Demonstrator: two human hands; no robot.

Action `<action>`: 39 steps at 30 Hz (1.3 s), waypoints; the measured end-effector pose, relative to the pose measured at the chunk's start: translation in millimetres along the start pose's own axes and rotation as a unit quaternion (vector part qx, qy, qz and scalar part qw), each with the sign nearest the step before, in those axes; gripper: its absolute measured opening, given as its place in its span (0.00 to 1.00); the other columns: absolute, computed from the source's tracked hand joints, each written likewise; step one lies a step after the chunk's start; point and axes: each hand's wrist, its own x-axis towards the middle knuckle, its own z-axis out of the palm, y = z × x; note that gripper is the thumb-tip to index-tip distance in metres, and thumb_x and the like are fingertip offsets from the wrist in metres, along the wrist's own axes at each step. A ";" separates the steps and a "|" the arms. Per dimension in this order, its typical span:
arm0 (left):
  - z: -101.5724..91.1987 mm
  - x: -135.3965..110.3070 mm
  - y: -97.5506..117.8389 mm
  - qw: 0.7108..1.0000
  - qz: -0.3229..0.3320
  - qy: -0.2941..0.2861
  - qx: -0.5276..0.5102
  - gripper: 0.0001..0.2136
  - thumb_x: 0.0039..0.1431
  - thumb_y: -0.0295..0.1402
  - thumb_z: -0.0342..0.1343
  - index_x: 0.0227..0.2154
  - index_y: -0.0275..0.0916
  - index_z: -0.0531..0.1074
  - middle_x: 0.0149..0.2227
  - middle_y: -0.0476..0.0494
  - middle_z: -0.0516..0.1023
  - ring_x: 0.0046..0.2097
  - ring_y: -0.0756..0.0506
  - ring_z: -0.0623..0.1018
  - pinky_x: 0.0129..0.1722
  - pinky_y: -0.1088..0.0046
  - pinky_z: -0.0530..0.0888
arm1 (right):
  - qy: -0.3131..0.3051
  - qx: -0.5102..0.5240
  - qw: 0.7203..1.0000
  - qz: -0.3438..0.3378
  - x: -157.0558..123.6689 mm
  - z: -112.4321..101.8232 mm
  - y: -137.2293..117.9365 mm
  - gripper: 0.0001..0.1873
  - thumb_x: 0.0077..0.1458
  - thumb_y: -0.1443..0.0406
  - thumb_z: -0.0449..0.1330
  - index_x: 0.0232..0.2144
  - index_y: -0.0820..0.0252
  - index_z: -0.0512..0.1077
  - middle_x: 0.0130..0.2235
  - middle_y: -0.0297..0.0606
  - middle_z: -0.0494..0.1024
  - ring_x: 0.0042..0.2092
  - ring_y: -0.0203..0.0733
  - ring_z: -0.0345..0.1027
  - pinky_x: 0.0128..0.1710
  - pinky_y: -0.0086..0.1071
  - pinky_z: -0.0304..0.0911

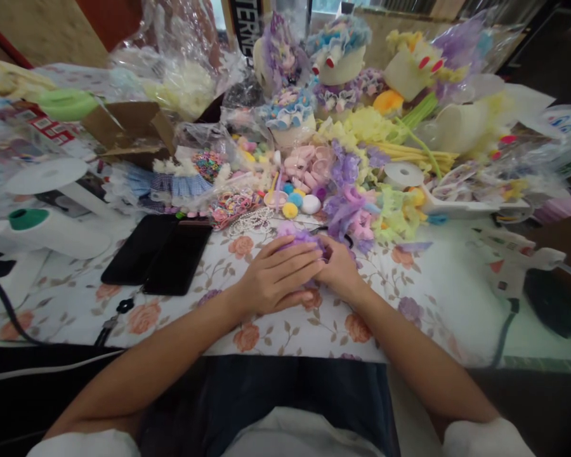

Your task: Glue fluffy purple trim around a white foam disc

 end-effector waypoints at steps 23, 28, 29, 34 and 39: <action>-11.8 -8.7 -10.3 0.987 -0.096 0.127 0.010 0.26 0.70 0.48 0.37 0.57 0.37 0.69 0.58 0.36 0.75 0.64 0.38 0.68 0.66 0.53 0.63 | -0.022 0.055 0.997 0.048 -4.0 -1.3 3.0 0.19 0.37 0.60 0.72 0.34 0.57 0.74 0.33 0.31 0.76 0.35 0.40 0.69 0.37 0.34 0.65; -1.5 -4.4 -7.5 1.000 0.019 0.017 -0.013 0.19 0.65 0.41 0.51 0.54 0.38 0.71 0.54 0.38 0.79 0.61 0.40 0.73 0.62 0.58 0.70 | -0.029 0.041 0.999 0.020 -2.4 2.6 4.7 0.14 0.36 0.63 0.69 0.28 0.57 0.71 0.30 0.30 0.73 0.35 0.39 0.67 0.38 0.33 0.65; -0.9 -3.9 -9.2 1.000 -0.002 0.025 -0.013 0.20 0.65 0.40 0.51 0.56 0.37 0.70 0.54 0.36 0.79 0.61 0.40 0.73 0.61 0.57 0.71 | -0.034 0.058 0.997 0.029 -2.8 2.8 4.6 0.14 0.37 0.63 0.70 0.29 0.57 0.72 0.32 0.30 0.75 0.36 0.39 0.68 0.39 0.34 0.65; -4.8 -7.6 -15.7 0.973 -0.185 0.111 -0.081 0.21 0.70 0.41 0.41 0.55 0.37 0.71 0.54 0.35 0.78 0.59 0.39 0.75 0.60 0.51 0.70 | -0.048 0.209 0.972 0.094 -6.4 2.4 5.7 0.23 0.38 0.62 0.73 0.40 0.56 0.76 0.39 0.34 0.81 0.40 0.43 0.74 0.42 0.36 0.70; -0.3 -13.6 -16.2 0.820 -0.472 0.203 -0.252 0.22 0.70 0.44 0.43 0.38 0.37 0.80 0.39 0.40 0.84 0.42 0.43 0.82 0.45 0.63 0.79 | -0.019 0.262 0.960 0.099 -5.9 2.1 6.1 0.27 0.36 0.59 0.75 0.42 0.55 0.75 0.42 0.37 0.82 0.43 0.47 0.77 0.44 0.38 0.73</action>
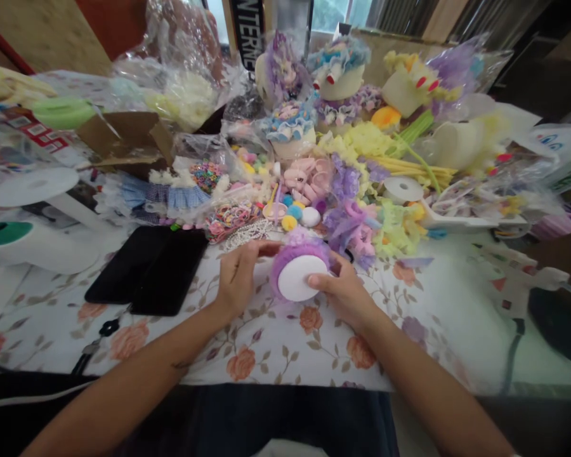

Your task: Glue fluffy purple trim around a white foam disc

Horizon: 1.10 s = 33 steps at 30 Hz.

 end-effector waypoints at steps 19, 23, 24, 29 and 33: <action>3.9 -12.6 12.6 0.983 -0.107 -0.131 0.070 0.26 0.43 0.44 0.71 0.46 0.43 0.76 0.44 0.42 0.80 0.44 0.39 0.79 0.46 0.60 0.78 | 0.055 -0.154 0.986 0.005 -2.0 -2.9 -6.3 0.26 0.31 0.57 0.75 0.36 0.52 0.74 0.34 0.34 0.79 0.36 0.46 0.74 0.33 0.35 0.72; 5.4 -9.0 12.8 0.985 -0.085 -0.137 0.064 0.22 0.46 0.45 0.69 0.45 0.45 0.77 0.44 0.44 0.80 0.45 0.40 0.79 0.47 0.61 0.78 | 0.060 -0.157 0.986 0.002 -1.3 -2.1 -7.4 0.27 0.29 0.59 0.76 0.36 0.53 0.74 0.34 0.33 0.77 0.36 0.43 0.73 0.34 0.33 0.71; 5.9 -8.3 13.0 0.985 -0.078 -0.140 0.062 0.22 0.47 0.44 0.69 0.45 0.45 0.77 0.44 0.44 0.80 0.46 0.40 0.79 0.47 0.62 0.78 | 0.060 -0.158 0.986 -0.001 -0.9 -1.9 -7.3 0.27 0.29 0.60 0.76 0.36 0.53 0.74 0.34 0.33 0.77 0.36 0.43 0.73 0.35 0.33 0.71; 6.6 -7.6 12.4 0.985 -0.072 -0.141 0.065 0.22 0.47 0.45 0.69 0.45 0.45 0.77 0.44 0.44 0.80 0.45 0.40 0.79 0.46 0.62 0.78 | 0.061 -0.169 0.984 -0.012 1.1 -1.5 -6.6 0.28 0.30 0.59 0.76 0.37 0.53 0.73 0.36 0.33 0.77 0.37 0.43 0.73 0.37 0.34 0.71; 2.1 -10.9 6.2 0.980 -0.116 -0.140 0.076 0.27 0.46 0.46 0.68 0.50 0.41 0.75 0.49 0.39 0.79 0.49 0.37 0.78 0.49 0.58 0.77 | 0.077 -0.220 0.972 -0.036 1.8 -2.7 -6.3 0.26 0.33 0.58 0.74 0.37 0.54 0.72 0.35 0.33 0.77 0.37 0.43 0.72 0.36 0.34 0.69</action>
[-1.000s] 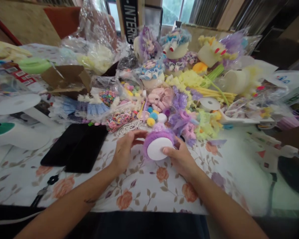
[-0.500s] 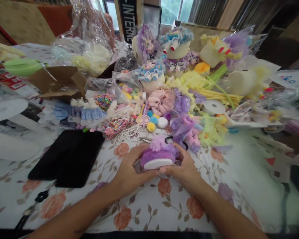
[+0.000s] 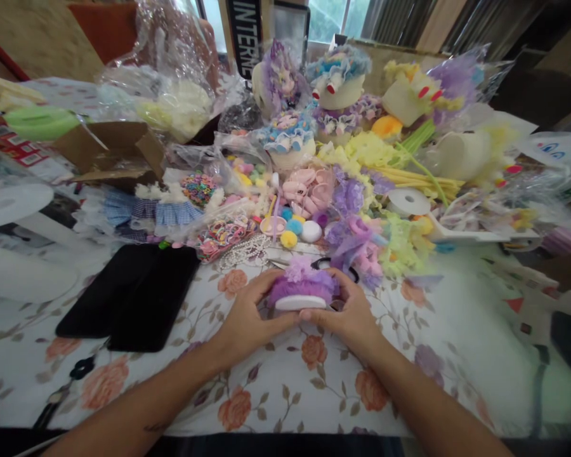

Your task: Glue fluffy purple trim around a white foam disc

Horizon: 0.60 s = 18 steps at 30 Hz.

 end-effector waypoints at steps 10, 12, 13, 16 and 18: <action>-3.9 6.5 9.9 0.989 -0.062 -0.074 -0.111 0.17 0.53 0.45 0.64 0.39 0.38 0.76 0.36 0.42 0.80 0.39 0.43 0.78 0.39 0.67 0.77 | -0.023 -0.107 0.991 -0.075 -3.8 6.2 -2.9 0.21 0.35 0.61 0.72 0.34 0.56 0.71 0.32 0.31 0.76 0.34 0.42 0.70 0.37 0.34 0.66; -3.1 7.7 8.4 0.983 -0.082 -0.076 -0.149 0.16 0.53 0.45 0.64 0.38 0.38 0.77 0.35 0.44 0.80 0.38 0.43 0.78 0.39 0.68 0.77 | -0.030 -0.113 0.990 -0.085 -4.1 6.1 -2.2 0.21 0.36 0.61 0.72 0.34 0.55 0.71 0.32 0.31 0.76 0.34 0.41 0.69 0.36 0.33 0.66; -2.7 8.2 7.3 0.980 -0.088 -0.076 -0.163 0.16 0.53 0.45 0.64 0.38 0.38 0.77 0.35 0.44 0.80 0.38 0.44 0.78 0.39 0.68 0.77 | -0.031 -0.115 0.989 -0.088 -4.0 5.9 -1.8 0.21 0.36 0.60 0.71 0.34 0.55 0.71 0.32 0.31 0.76 0.34 0.41 0.69 0.36 0.33 0.65; -2.0 9.5 5.4 0.976 -0.094 -0.076 -0.183 0.15 0.52 0.45 0.64 0.37 0.39 0.78 0.35 0.45 0.81 0.37 0.44 0.79 0.38 0.69 0.77 | -0.029 -0.118 0.989 -0.090 -3.5 5.0 -1.2 0.21 0.37 0.60 0.71 0.35 0.55 0.71 0.33 0.32 0.76 0.34 0.41 0.69 0.36 0.33 0.65; -2.0 10.2 6.2 0.975 -0.089 -0.076 -0.190 0.15 0.53 0.44 0.64 0.37 0.39 0.78 0.35 0.46 0.81 0.36 0.45 0.78 0.37 0.70 0.77 | -0.028 -0.115 0.989 -0.090 -3.3 4.8 -1.4 0.21 0.37 0.59 0.71 0.35 0.55 0.70 0.33 0.32 0.76 0.34 0.41 0.69 0.36 0.33 0.64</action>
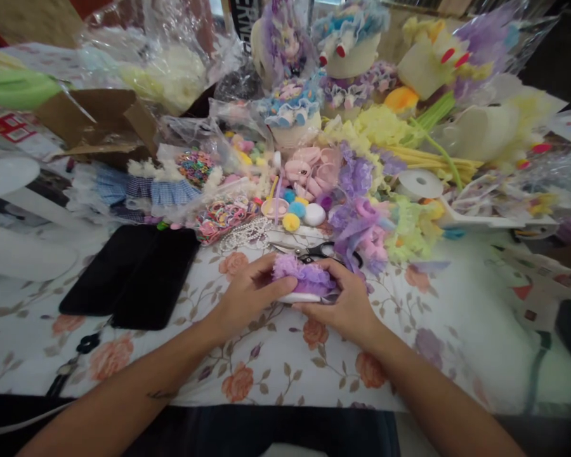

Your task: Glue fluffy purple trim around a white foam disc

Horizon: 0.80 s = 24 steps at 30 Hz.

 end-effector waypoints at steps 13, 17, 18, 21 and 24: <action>1.3 1.7 2.6 1.000 0.011 0.000 0.009 0.16 0.56 0.48 0.60 0.34 0.39 0.77 0.33 0.46 0.80 0.34 0.46 0.77 0.35 0.71 0.74 | 0.009 -0.021 1.000 -0.007 -2.1 1.7 1.6 0.22 0.38 0.58 0.71 0.36 0.57 0.71 0.33 0.33 0.76 0.34 0.41 0.69 0.36 0.33 0.65; -1.2 -1.8 2.2 1.000 0.005 -0.013 0.005 0.19 0.54 0.49 0.62 0.39 0.37 0.76 0.37 0.43 0.80 0.39 0.44 0.78 0.40 0.70 0.75 | 0.013 -0.029 0.999 -0.018 -1.9 2.4 1.6 0.21 0.38 0.58 0.70 0.36 0.57 0.71 0.33 0.32 0.76 0.34 0.41 0.69 0.35 0.32 0.64; -1.3 -2.8 2.9 1.000 0.002 -0.011 0.015 0.20 0.50 0.46 0.65 0.41 0.37 0.76 0.38 0.43 0.80 0.41 0.43 0.78 0.41 0.70 0.75 | 0.013 -0.031 0.999 -0.024 -2.0 2.7 1.7 0.20 0.39 0.59 0.69 0.36 0.57 0.71 0.33 0.32 0.76 0.34 0.41 0.69 0.35 0.32 0.64; -0.5 -3.6 5.4 0.999 -0.013 -0.004 0.032 0.22 0.44 0.38 0.71 0.43 0.38 0.75 0.40 0.45 0.80 0.41 0.45 0.78 0.42 0.72 0.75 | 0.015 -0.040 0.998 -0.042 -2.7 3.6 1.5 0.17 0.41 0.61 0.67 0.35 0.57 0.71 0.32 0.32 0.76 0.34 0.40 0.69 0.35 0.31 0.64; 0.6 -0.5 7.3 1.000 -0.026 -0.002 -0.007 0.14 0.47 0.36 0.69 0.36 0.37 0.77 0.33 0.48 0.79 0.35 0.48 0.77 0.38 0.73 0.75 | 0.020 -0.052 0.997 -0.058 -3.2 4.2 1.2 0.17 0.41 0.61 0.68 0.35 0.57 0.71 0.32 0.32 0.76 0.34 0.41 0.69 0.35 0.32 0.64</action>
